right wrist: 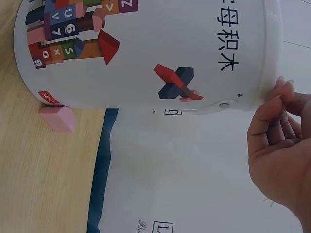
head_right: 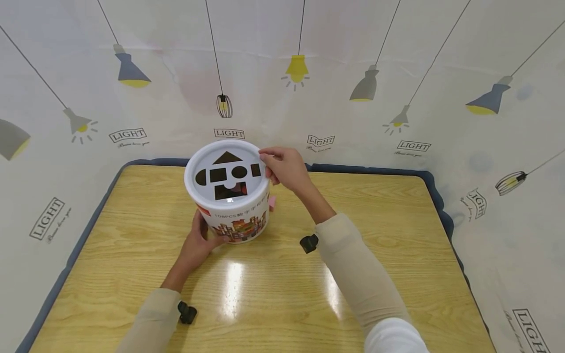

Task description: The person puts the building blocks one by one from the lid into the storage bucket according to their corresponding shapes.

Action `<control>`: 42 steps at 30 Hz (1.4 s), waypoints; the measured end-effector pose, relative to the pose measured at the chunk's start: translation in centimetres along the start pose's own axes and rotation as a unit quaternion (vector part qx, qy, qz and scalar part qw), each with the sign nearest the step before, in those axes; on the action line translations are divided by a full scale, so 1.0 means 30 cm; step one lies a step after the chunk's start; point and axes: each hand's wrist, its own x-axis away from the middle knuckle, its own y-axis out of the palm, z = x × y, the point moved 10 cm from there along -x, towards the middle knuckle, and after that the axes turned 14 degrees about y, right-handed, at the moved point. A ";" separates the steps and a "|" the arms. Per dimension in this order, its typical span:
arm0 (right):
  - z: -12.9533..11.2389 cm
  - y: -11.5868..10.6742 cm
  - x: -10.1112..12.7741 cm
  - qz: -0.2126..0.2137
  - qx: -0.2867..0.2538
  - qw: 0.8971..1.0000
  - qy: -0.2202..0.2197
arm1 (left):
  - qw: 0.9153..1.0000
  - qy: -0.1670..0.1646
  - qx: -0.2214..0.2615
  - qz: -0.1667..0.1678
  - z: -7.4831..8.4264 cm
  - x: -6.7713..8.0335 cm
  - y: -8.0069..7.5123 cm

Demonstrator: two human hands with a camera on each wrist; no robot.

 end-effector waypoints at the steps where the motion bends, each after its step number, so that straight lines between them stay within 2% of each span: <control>1: 0.005 -0.010 -0.003 0.008 -0.011 1.000 -0.003 | 1.000 0.000 0.002 -0.001 0.016 0.001 0.000; 5: 0.038 -0.048 -0.023 0.037 -0.043 0.998 -0.009 | 1.000 -0.004 0.002 -0.007 0.071 0.007 -0.003; 7: 0.058 -0.062 -0.033 0.045 -0.054 0.997 -0.008 | 1.000 -0.007 0.000 -0.006 0.081 0.009 -0.004; 11: 0.099 -0.074 -0.054 0.047 -0.064 0.997 -0.002 | 1.000 -0.011 0.000 -0.006 0.087 0.010 -0.005; 18: 0.197 -0.066 -0.087 0.036 -0.085 0.995 0.044 | 1.000 -0.013 -0.001 -0.006 0.077 0.007 -0.006; 30: 0.367 0.007 -0.130 0.003 -0.060 0.994 0.090 | 1.000 -0.011 -0.005 -0.008 0.090 0.007 -0.007; 42: 0.475 0.068 -0.146 -0.016 -0.033 0.991 0.131 | 1.000 -0.014 -0.005 -0.010 0.082 0.012 -0.008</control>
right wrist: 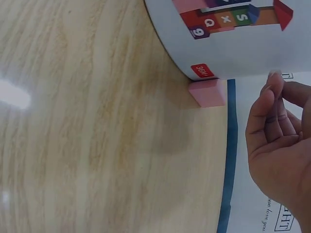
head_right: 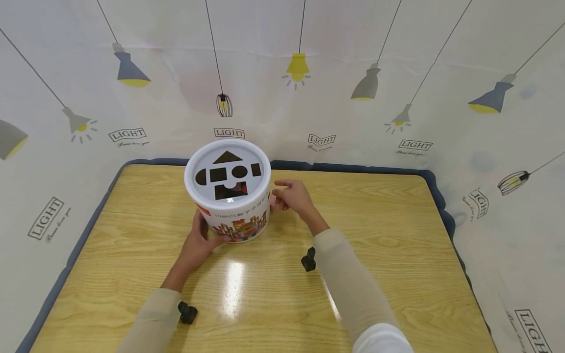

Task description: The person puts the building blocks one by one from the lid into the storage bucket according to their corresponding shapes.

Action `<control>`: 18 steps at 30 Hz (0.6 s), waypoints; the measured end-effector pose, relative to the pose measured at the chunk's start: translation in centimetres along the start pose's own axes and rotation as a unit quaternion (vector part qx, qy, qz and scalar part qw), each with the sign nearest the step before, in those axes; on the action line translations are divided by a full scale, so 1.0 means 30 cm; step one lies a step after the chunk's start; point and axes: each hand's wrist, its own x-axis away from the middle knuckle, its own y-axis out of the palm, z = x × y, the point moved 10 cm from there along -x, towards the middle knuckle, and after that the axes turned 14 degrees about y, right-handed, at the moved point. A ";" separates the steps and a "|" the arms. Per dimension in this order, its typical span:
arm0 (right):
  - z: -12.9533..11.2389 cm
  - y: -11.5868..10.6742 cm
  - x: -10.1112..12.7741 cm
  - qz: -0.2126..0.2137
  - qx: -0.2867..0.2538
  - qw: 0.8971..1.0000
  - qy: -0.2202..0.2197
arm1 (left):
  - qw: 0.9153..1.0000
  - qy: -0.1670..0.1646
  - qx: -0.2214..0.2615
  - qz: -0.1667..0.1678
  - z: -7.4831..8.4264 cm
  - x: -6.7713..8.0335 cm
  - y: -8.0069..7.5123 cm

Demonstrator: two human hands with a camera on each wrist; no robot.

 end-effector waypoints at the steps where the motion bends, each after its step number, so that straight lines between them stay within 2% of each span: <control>1: 0.006 0.003 -0.002 -0.001 0.001 1.000 0.002 | 1.000 -0.001 0.000 0.000 0.000 0.000 0.000; 18: 0.078 0.048 -0.016 -0.007 0.033 0.999 0.023 | 1.000 -0.010 -0.001 -0.002 0.005 -0.002 0.000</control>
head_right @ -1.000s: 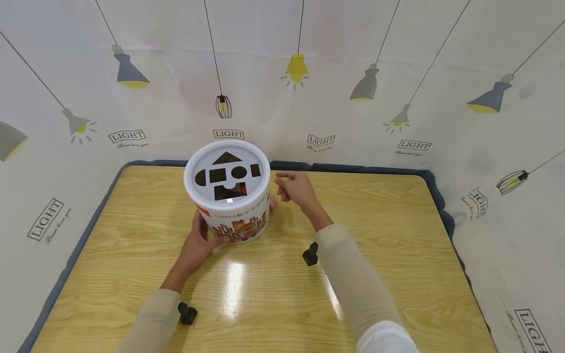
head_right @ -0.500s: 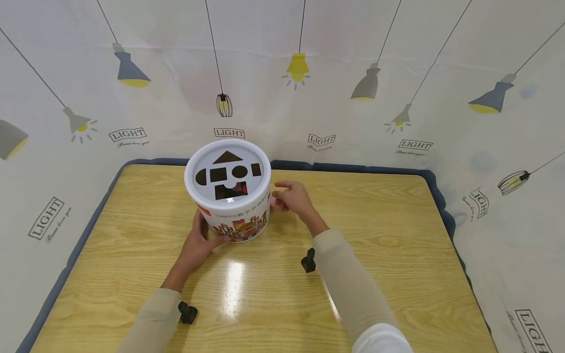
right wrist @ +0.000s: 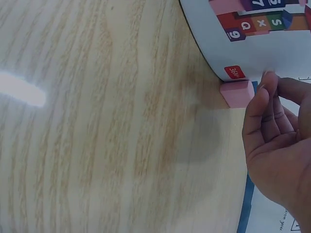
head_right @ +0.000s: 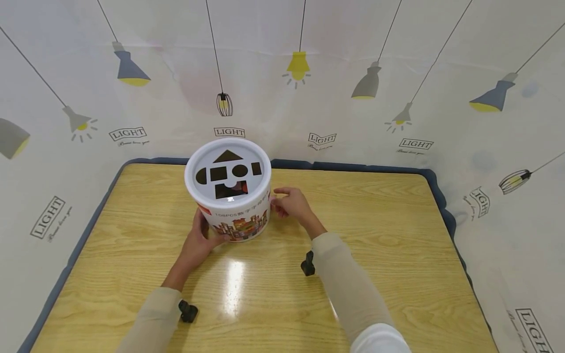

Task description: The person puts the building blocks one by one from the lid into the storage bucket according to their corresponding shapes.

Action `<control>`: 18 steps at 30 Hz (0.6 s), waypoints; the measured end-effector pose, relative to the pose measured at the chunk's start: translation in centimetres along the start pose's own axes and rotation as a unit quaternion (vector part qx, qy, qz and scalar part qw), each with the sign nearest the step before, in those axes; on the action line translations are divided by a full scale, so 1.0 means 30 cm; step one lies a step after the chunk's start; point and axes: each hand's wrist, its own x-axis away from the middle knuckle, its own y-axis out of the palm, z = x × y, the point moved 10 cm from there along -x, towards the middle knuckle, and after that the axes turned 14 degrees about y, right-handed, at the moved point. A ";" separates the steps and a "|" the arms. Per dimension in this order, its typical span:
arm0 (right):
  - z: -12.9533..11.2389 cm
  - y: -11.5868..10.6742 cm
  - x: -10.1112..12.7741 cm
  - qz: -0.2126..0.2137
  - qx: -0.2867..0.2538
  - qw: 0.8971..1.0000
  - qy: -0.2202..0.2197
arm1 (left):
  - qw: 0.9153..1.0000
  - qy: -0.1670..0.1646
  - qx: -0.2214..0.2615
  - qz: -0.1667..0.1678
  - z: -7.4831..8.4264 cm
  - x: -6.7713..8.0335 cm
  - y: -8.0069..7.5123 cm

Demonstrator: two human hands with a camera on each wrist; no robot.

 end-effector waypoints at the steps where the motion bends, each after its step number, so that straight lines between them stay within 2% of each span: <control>1: 0.002 0.002 0.000 0.000 0.004 1.000 0.000 | 1.000 0.001 0.000 0.000 0.001 -0.001 0.000; 12: 0.042 0.021 -0.021 0.001 0.022 1.000 0.013 | 1.000 0.010 -0.002 0.003 0.000 -0.002 -0.001; 18: 0.053 0.028 -0.017 0.008 0.025 0.999 0.018 | 1.000 0.012 -0.001 0.011 -0.100 -0.014 0.007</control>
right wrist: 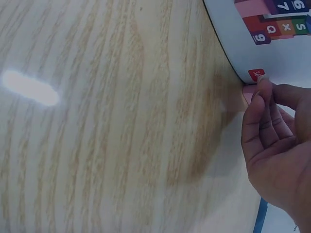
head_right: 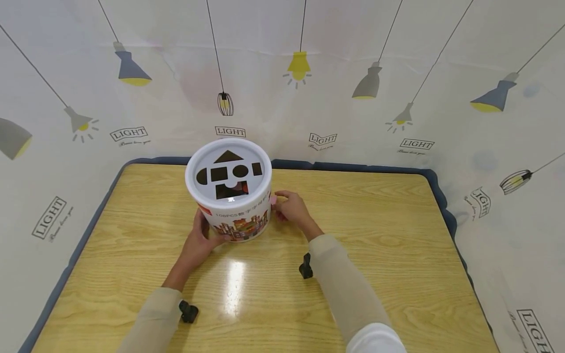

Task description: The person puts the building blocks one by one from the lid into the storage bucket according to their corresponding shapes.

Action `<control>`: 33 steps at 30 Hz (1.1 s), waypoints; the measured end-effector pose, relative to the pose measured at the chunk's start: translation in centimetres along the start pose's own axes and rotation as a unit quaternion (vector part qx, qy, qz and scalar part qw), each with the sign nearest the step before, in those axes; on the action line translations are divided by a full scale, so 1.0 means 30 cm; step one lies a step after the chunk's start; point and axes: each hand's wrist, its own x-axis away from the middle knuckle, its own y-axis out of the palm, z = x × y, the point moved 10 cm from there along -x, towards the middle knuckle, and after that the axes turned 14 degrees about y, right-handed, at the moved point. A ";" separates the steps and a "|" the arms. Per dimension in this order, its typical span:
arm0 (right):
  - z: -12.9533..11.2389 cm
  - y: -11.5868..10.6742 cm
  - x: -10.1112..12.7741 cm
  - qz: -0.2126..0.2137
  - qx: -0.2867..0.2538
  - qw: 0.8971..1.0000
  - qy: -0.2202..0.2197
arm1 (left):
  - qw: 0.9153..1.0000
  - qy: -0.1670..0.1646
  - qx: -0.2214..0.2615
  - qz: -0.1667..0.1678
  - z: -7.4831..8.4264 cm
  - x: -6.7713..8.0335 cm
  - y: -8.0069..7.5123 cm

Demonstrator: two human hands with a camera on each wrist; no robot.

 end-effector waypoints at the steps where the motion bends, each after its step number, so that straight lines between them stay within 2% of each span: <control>1: 0.001 0.001 0.000 0.001 0.000 1.000 0.000 | 1.000 -0.001 -0.003 0.002 -0.018 -0.002 0.001; 8: 0.001 -0.010 -0.006 0.014 -0.007 1.000 -0.002 | 1.000 0.010 -0.007 0.009 -0.026 -0.008 -0.004; 14: -0.004 -0.046 -0.002 0.026 0.000 1.000 -0.011 | 1.000 -0.016 -0.025 0.008 -0.046 -0.003 -0.005; 23: -0.073 -0.114 0.036 0.029 -0.019 0.998 -0.051 | 1.000 -0.016 -0.020 0.011 -0.044 -0.006 -0.007; 33: -0.147 -0.180 0.101 0.037 0.000 0.995 -0.093 | 0.999 -0.017 -0.028 0.014 -0.050 0.001 -0.005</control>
